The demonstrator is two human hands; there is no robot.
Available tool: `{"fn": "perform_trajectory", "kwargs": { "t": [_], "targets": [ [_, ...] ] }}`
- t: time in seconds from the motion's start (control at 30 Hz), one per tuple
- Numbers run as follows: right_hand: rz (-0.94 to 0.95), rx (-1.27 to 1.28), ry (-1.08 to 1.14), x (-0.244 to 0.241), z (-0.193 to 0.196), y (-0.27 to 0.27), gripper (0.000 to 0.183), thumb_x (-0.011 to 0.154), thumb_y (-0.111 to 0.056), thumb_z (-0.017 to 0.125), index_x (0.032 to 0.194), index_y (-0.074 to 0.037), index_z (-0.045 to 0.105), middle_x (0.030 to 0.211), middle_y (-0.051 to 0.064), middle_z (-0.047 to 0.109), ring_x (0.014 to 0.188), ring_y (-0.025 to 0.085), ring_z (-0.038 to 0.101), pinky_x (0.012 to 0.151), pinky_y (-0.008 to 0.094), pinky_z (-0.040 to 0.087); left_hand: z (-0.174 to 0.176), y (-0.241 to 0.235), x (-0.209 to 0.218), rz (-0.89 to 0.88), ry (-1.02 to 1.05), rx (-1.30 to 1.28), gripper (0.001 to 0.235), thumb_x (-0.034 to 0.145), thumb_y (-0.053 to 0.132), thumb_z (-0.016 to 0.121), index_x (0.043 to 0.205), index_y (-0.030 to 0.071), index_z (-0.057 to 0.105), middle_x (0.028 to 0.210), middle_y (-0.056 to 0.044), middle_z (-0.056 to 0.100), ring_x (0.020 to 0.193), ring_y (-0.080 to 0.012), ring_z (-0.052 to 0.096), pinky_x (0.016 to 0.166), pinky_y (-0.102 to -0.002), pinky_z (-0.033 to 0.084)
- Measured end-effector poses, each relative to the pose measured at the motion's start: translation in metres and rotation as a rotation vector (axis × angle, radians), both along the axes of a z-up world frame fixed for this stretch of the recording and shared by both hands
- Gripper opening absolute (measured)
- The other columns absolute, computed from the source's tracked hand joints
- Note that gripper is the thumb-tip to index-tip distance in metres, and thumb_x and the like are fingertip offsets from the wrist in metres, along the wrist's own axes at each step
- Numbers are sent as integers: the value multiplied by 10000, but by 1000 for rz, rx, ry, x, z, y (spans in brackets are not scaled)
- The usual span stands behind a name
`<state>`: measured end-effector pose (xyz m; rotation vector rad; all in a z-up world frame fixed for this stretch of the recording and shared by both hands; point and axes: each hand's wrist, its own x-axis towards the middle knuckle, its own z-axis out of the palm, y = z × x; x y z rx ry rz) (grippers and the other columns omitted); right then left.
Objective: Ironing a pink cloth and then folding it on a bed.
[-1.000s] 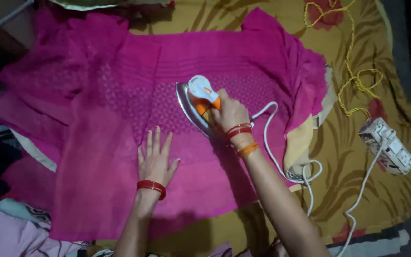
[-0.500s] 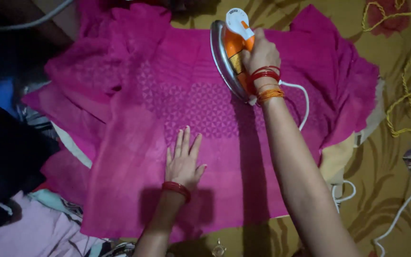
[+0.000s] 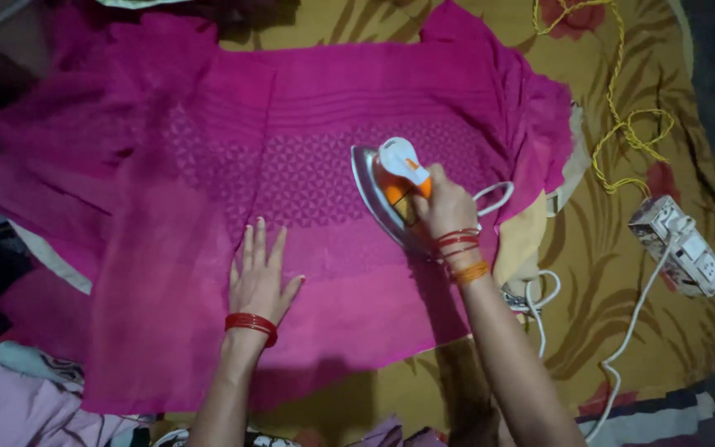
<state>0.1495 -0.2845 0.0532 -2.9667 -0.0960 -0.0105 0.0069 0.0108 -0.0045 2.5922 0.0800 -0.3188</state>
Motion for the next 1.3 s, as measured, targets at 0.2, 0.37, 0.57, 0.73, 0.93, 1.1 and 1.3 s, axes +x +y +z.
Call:
{"fn": "perform_trajectory", "kwargs": {
  "t": [0.2, 0.37, 0.57, 0.73, 0.93, 1.1, 1.3],
  "targets": [
    [-120, -21, -91, 77, -1, -4, 322, 888, -287, 738, 1102, -103, 582, 857, 263, 705, 811, 515, 675, 689, 618, 526, -1, -3, 15, 3, 18, 27, 903, 835, 455, 737, 1575, 200, 287, 1683, -148, 93, 1556, -335, 86, 1173, -642, 227],
    [-106, 33, -245, 168, -11, -2, 273, 887, -216, 724, 1098, -89, 606, 910, 252, 719, 862, 498, 690, 718, 595, 543, -18, 0, 24, -17, 48, 32, 958, 838, 488, 720, 1623, 203, 251, 1673, -160, 56, 1537, -349, 62, 1164, -672, 190],
    [-86, 89, -337, 207, -22, -17, 306, 852, -194, 742, 1098, -75, 603, 953, 241, 736, 898, 477, 709, 761, 554, 568, -11, 3, 23, -28, 10, -39, 907, 844, 480, 707, 1590, 217, 263, 1691, -125, 67, 1555, -342, 71, 1177, -651, 213],
    [-65, 58, -168, 129, -3, -32, 335, 856, -218, 759, 1113, -81, 595, 907, 268, 709, 855, 516, 667, 725, 604, 523, -9, 1, 18, -31, 0, 26, 911, 837, 496, 720, 1581, 211, 279, 1685, -126, 91, 1545, -328, 97, 1160, -646, 226],
    [-12, 53, -122, 19, -5, -88, 352, 862, -228, 748, 1134, -75, 585, 890, 268, 703, 846, 507, 670, 723, 600, 518, -7, -1, 2, 7, -99, -7, 880, 841, 450, 736, 1577, 181, 336, 1689, -156, 155, 1558, -339, 132, 1176, -622, 262],
    [-66, 0, -111, -1, -6, -102, 356, 864, -273, 769, 1114, -79, 607, 864, 257, 707, 822, 492, 681, 705, 596, 519, -5, -2, 7, 9, -70, 2, 891, 827, 436, 753, 1573, 183, 334, 1685, -167, 132, 1557, -339, 109, 1172, -640, 248],
    [-138, 6, -188, 54, -8, -89, 320, 892, -271, 761, 1127, -88, 646, 885, 255, 713, 841, 487, 687, 713, 581, 532, 2, -3, 21, 1, 43, 17, 923, 815, 448, 764, 1577, 209, 303, 1687, -147, 90, 1557, -328, 79, 1173, -651, 228]
  ]
}}
